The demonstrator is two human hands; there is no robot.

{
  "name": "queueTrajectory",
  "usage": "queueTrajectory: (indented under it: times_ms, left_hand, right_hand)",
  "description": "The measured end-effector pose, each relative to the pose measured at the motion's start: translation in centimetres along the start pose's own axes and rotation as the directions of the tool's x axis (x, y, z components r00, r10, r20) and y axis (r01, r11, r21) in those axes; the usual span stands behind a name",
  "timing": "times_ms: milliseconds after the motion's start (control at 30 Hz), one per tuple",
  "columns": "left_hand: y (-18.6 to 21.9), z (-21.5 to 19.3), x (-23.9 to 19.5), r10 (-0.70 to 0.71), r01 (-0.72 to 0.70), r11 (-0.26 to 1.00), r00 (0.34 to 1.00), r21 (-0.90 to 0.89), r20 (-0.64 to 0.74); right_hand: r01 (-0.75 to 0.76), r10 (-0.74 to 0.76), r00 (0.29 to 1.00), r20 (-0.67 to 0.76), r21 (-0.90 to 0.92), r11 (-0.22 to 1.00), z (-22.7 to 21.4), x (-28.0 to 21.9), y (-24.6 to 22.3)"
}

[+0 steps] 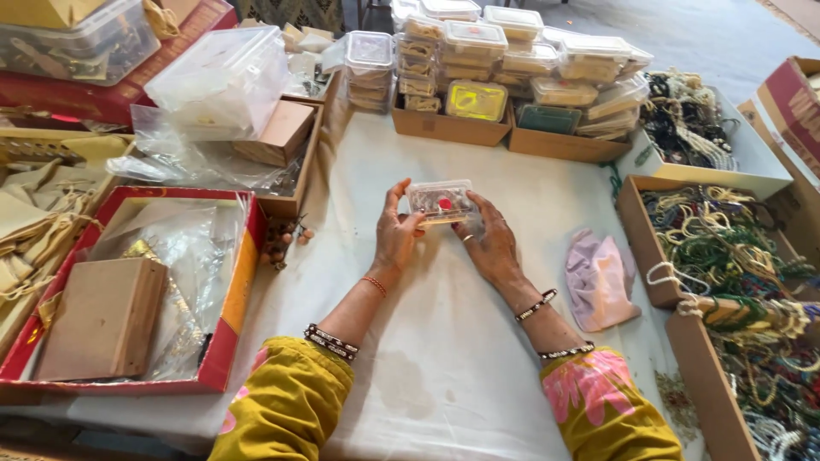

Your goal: A person is packaging various pieces of jewelry, including necklaces and bracelets, into plastic boxes and pouches.

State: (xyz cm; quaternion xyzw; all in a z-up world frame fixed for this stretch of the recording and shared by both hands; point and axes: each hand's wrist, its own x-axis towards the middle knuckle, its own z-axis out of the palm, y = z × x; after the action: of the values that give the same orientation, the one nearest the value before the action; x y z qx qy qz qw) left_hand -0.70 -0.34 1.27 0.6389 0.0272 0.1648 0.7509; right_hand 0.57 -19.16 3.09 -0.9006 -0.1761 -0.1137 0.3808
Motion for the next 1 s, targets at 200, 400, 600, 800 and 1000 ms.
queueTrajectory:
  times_ms: [200,400,600,800,1000]
  left_hand:
    - [-3.9,-0.8,1.0,0.49,-0.328,0.673,0.869,0.663,-0.068]
    - [-1.5,-0.9,0.7,0.259,-0.161,0.586,0.966,0.794,0.005]
    - [-1.7,-0.5,0.1,0.223,-0.238,0.412,0.962,0.88,0.156]
    - [-0.2,-2.9,1.2,0.223,0.027,0.498,0.962,0.867,-0.158]
    - [-2.9,-5.7,3.4,0.52,-0.055,0.451,0.828,0.891,-0.212]
  right_hand:
    - [0.15,-0.164,0.984,-0.064,-0.177,0.973,1.3,0.6,2.3]
    - [-0.028,0.026,0.999,-0.042,-0.056,0.998,0.1,0.3,0.7]
    - [0.029,-0.037,0.994,0.098,0.078,0.997,0.6,0.2,1.9]
    - [0.059,-0.054,0.995,0.087,-0.059,0.996,0.3,-0.1,0.4]
    - [0.14,-0.131,0.988,0.083,-0.118,0.983,1.1,0.0,1.3]
